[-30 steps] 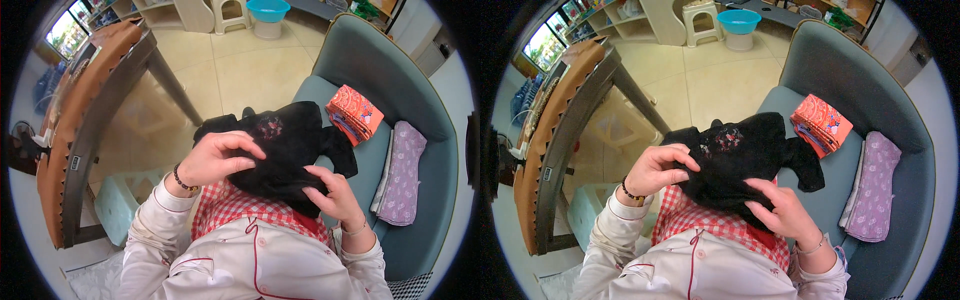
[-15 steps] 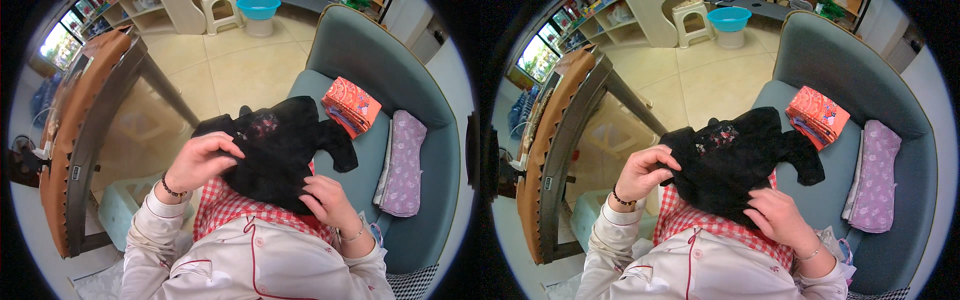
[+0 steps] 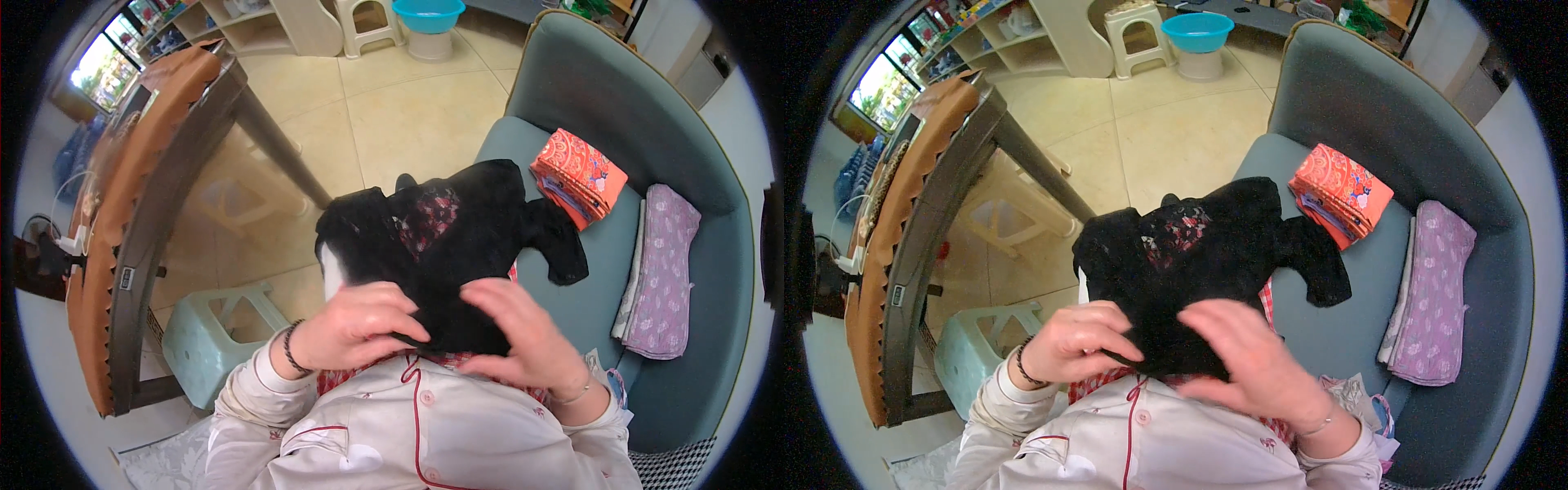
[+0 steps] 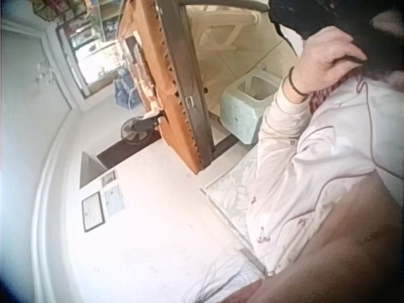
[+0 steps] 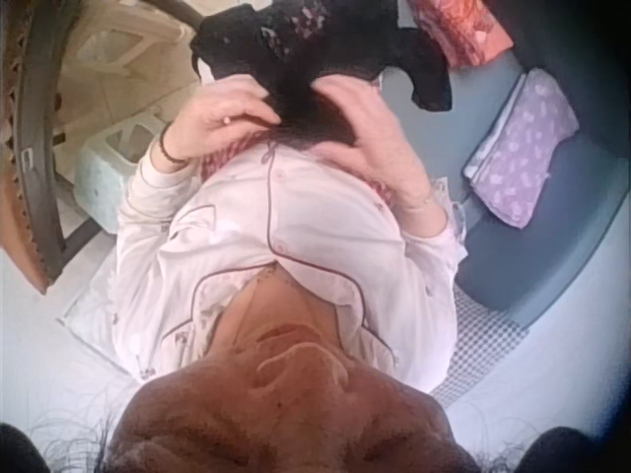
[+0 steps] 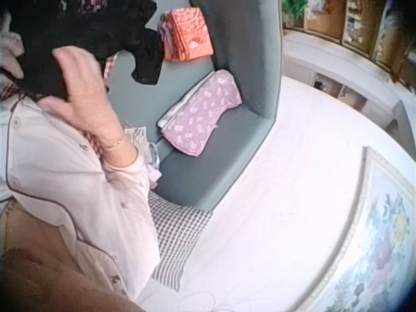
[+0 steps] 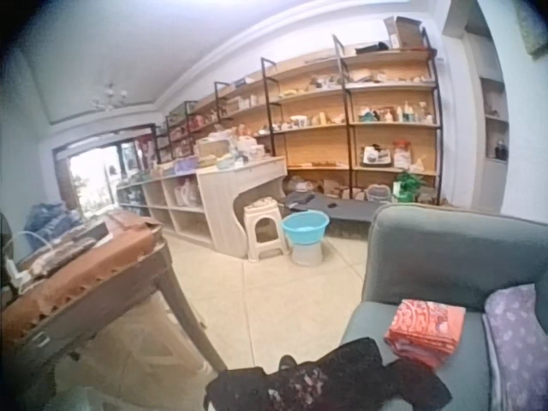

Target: The person folds a black lace garment by hand while sitting. They hold the garment out to inspect it, spread it across their lap, align the edges, and fold it multiple times into a rectangular shape before pressing it flat.

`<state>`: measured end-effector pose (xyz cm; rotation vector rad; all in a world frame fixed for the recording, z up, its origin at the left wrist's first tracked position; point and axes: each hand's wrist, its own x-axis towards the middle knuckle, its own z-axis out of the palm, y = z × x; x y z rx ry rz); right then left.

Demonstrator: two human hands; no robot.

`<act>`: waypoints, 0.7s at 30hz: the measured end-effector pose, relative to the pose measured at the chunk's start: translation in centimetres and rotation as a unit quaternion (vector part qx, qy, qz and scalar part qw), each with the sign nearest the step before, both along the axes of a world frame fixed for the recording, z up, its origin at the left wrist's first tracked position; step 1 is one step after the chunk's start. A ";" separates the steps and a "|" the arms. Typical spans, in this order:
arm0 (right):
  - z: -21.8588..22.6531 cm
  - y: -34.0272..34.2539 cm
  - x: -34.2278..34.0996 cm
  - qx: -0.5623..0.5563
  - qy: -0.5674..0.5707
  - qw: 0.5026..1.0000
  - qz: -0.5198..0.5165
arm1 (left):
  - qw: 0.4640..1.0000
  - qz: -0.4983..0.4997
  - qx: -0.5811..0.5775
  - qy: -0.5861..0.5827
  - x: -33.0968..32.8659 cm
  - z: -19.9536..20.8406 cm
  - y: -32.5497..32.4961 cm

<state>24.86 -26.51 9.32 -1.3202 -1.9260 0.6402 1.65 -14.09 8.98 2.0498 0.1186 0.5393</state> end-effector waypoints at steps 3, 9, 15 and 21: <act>-1.4 0.6 -2.3 -0.054 0.051 0.996 0.053 | 0.999 0.033 0.021 -0.025 1.2 -0.2 -0.9; -2.0 0.0 -0.7 -0.208 0.219 0.953 0.026 | 0.997 0.074 -0.019 -0.016 -0.6 -1.0 -1.4; -1.1 0.0 -2.6 -0.117 0.095 0.983 0.102 | 0.997 0.060 0.007 -0.052 2.2 -0.8 -3.1; 0.3 -1.4 -1.4 -0.103 0.047 0.989 0.092 | 0.997 -0.066 -0.009 -0.049 3.5 -0.6 -1.2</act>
